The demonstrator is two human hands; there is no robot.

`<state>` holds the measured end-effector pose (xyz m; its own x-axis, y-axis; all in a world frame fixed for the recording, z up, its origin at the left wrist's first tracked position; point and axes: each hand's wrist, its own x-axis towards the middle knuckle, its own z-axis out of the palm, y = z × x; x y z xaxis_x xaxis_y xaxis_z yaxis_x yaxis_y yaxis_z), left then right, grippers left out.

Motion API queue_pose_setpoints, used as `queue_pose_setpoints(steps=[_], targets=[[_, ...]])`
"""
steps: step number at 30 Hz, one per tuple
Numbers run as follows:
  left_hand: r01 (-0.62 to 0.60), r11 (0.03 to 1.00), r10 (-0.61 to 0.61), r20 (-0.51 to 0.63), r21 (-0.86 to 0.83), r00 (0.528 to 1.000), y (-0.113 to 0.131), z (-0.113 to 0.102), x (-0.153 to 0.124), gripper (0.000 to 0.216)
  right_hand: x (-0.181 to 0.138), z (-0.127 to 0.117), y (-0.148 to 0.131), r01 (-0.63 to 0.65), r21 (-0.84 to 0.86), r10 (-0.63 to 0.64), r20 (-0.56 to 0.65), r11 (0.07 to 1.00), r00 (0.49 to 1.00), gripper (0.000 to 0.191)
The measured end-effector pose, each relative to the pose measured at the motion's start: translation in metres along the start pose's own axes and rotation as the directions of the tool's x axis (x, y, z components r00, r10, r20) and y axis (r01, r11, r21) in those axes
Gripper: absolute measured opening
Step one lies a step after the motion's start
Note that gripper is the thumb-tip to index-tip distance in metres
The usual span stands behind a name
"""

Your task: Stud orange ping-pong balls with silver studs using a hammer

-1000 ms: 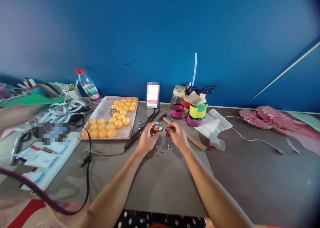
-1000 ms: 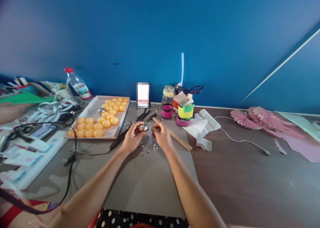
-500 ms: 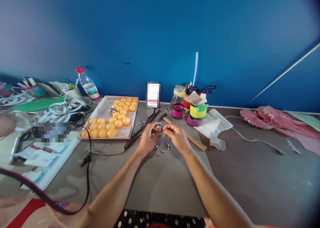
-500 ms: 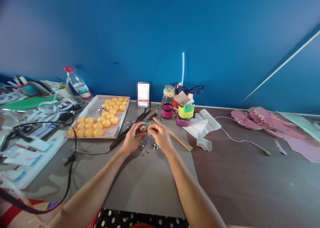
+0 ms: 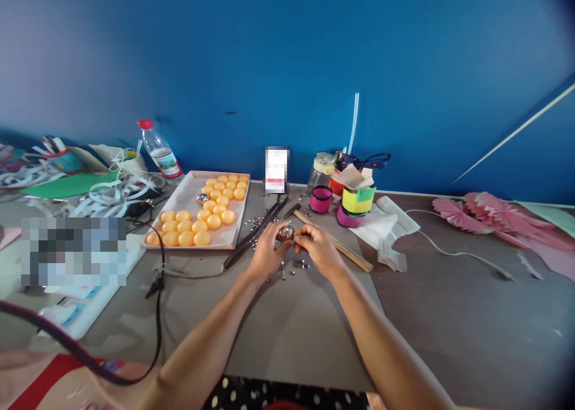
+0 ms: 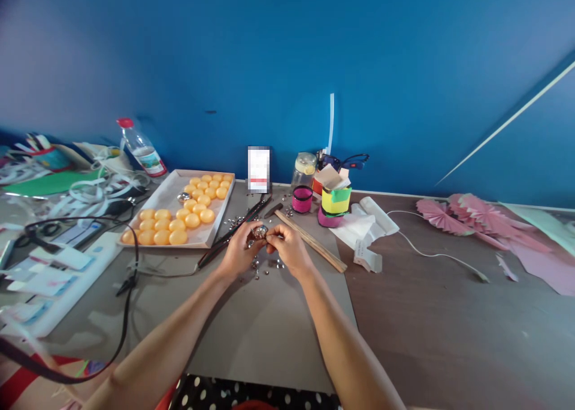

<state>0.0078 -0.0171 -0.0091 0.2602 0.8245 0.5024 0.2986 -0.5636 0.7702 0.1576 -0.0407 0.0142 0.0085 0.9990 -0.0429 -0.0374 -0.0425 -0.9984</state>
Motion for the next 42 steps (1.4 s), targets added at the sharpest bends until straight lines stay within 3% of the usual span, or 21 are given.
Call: queue_pose_setpoints(steps=[7, 12, 14, 15, 16, 18, 21, 24, 29, 37, 39, 42], targets=[[-0.028, 0.999, 0.027, 0.034, 0.020, 0.999, 0.001, -0.001, -0.001, 0.030, 0.001, 0.004, 0.007, 0.020, 0.002, -0.020, -0.051, 1.000, 0.999, 0.021], [0.125, 0.987, -0.124, 0.023, -0.100, 0.992, 0.003, 0.002, 0.001, 0.034, 0.008, -0.006, 0.009, 0.030, 0.004, -0.030, -0.042, 1.000, 0.999, 0.020], [0.181, 0.970, -0.179, 0.026, -0.160, 0.983, 0.002, 0.003, 0.002, 0.036, 0.012, -0.018, 0.011, 0.086, -0.088, -0.096, -0.116, 0.992, 0.989, 0.020], [0.193, 0.965, -0.192, 0.022, -0.176, 0.981, 0.001, 0.003, 0.002, 0.036, 0.014, -0.025, 0.012, 0.129, -0.220, -0.170, -0.179, 0.967, 0.969, 0.018], [0.195, 0.964, -0.195, 0.013, -0.182, 0.981, 0.000, 0.003, 0.002, 0.036, 0.015, -0.031, 0.014, 0.157, -0.401, -0.269, -0.240, 0.902, 0.933, 0.015], [0.194, 0.961, -0.199, -0.003, -0.198, 0.980, -0.002, 0.002, 0.003, 0.036, 0.016, -0.041, 0.018, 0.082, -0.719, -0.409, -0.293, 0.690, 0.864, 0.014], [0.246, 0.923, -0.252, 0.019, -0.296, 0.967, -0.002, 0.000, 0.003, 0.037, 0.014, -0.045, 0.025, -0.123, -0.908, -0.330, -0.268, 0.400, 0.905, 0.024], [0.339, 0.843, -0.332, 0.091, -0.418, 0.939, 0.004, -0.002, 0.005, 0.039, 0.013, -0.042, 0.028, -0.183, -0.948, -0.257, -0.251, 0.261, 0.933, 0.028], [0.424, 0.740, -0.409, 0.149, -0.522, 0.900, 0.012, -0.006, 0.006, 0.045, 0.015, -0.047, 0.029, -0.217, -0.943, -0.254, -0.281, 0.253, 0.925, 0.027], [0.405, 0.542, -0.398, 0.199, -0.736, 0.896, 0.001, -0.003, 0.003, 0.041, 0.015, -0.048, 0.029, -0.168, -0.957, -0.344, -0.245, 0.238, 0.906, 0.023], [0.392, 0.499, -0.408, 0.189, -0.773, 0.893, 0.001, -0.003, 0.005, 0.040, 0.016, -0.048, 0.027, -0.107, -0.954, -0.426, -0.223, 0.279, 0.877, 0.026], [0.383, 0.423, -0.441, 0.183, -0.821, 0.879, 0.003, -0.007, 0.007, 0.043, 0.015, -0.047, 0.023, 0.060, -0.927, -0.612, -0.195, 0.371, 0.767, 0.029]])
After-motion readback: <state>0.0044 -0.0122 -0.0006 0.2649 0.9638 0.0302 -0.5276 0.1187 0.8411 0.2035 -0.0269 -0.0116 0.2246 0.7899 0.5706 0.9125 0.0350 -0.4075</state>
